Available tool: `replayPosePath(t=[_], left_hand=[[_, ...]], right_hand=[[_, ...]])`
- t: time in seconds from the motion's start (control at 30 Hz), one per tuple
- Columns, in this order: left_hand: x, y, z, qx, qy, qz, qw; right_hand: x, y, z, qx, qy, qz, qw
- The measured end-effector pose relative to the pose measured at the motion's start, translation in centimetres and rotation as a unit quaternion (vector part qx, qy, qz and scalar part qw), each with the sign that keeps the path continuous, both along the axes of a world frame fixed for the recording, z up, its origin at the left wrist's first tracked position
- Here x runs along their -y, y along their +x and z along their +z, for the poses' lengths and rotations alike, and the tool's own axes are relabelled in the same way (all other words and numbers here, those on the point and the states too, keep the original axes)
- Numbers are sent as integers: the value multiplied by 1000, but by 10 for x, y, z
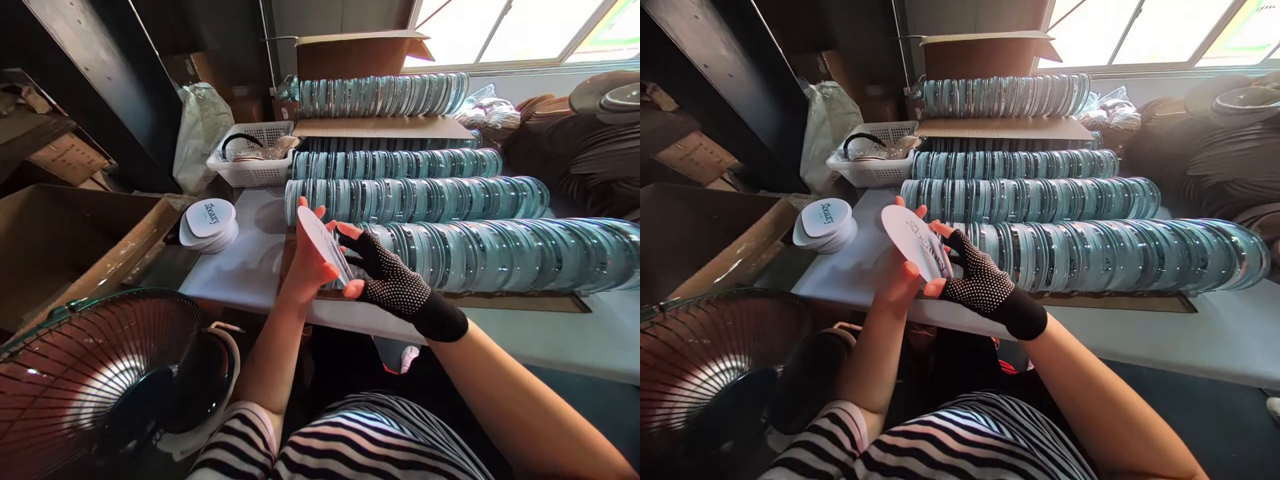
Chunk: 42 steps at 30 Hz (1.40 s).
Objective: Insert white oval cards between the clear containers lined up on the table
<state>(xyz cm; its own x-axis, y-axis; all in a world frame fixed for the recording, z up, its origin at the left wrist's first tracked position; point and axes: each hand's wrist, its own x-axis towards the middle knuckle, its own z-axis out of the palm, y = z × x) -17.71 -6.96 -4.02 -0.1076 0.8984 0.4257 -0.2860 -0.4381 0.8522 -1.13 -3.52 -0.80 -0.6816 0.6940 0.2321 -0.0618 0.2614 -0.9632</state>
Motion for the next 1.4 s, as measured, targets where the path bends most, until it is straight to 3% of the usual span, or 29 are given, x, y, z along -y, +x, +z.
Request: replayPosePath(t=[0.2, 0.47, 0.53, 0.67, 0.8, 0.9, 1.0, 1.07, 1.2, 1.27, 1.33, 1.4], left_hand=[[2, -2, -1, -46, -2, -22, 999], [0, 1, -2, -30, -18, -25, 999], [1, 3, 0, 4, -24, -22, 999], [4, 11, 4, 119, -52, -1, 991], [0, 18, 2, 186, -84, 106, 973], [-5, 19, -6, 197, -62, 189, 960], [-7, 17, -14, 200, -33, 229, 952], [-7, 13, -18, 200, -19, 251, 947], [-10, -9, -23, 141, 19, 276, 951], [-14, -25, -28, 95, 16, 278, 956], [-20, -38, -39, 68, -28, 253, 965], [-25, -43, -54, 65, -88, 190, 976]], right_hand=[[-2, -1, -5, -8, 10, 22, 1000], [-1, 5, 6, 14, -30, 40, 999], [1, 6, 8, 15, -41, 18, 999], [4, 5, 0, -42, -73, -107, 991], [6, 4, -9, 6, -119, -119, 986], [6, 6, -9, 50, 12, -217, 975], [4, 9, -9, 100, 188, -298, 931], [4, 10, -10, 119, 255, -320, 905], [5, 15, -3, 143, 281, -345, 884], [8, 21, 9, 155, 297, -396, 855], [15, 27, 21, 179, 333, -424, 823], [26, 30, 30, 226, 365, -398, 811]])
